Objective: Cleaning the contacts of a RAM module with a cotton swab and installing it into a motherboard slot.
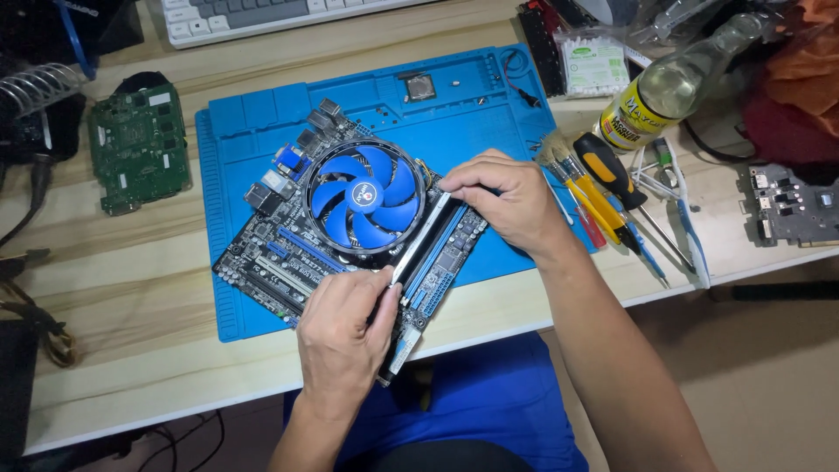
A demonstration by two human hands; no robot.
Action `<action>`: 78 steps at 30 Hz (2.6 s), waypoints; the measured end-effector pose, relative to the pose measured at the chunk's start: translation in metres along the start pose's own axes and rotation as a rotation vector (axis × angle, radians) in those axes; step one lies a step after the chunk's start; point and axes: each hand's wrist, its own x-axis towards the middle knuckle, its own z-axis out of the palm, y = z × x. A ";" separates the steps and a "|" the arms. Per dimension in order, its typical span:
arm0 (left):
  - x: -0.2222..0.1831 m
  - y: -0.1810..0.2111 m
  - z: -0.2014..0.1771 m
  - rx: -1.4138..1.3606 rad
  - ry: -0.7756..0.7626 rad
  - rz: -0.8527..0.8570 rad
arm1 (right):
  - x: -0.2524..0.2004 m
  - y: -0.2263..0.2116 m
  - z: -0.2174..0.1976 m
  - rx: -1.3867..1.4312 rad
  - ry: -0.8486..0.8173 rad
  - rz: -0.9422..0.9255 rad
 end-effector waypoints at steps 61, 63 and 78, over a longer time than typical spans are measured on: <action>0.012 -0.010 -0.026 -0.346 -0.184 -0.428 | 0.002 0.004 -0.005 -0.107 0.085 0.312; 0.007 -0.015 -0.033 -0.303 -0.130 -0.460 | 0.005 -0.006 -0.008 -0.217 -0.005 0.453; 0.016 -0.061 -0.022 0.074 -0.265 0.449 | 0.042 -0.025 -0.014 -0.183 -0.190 0.778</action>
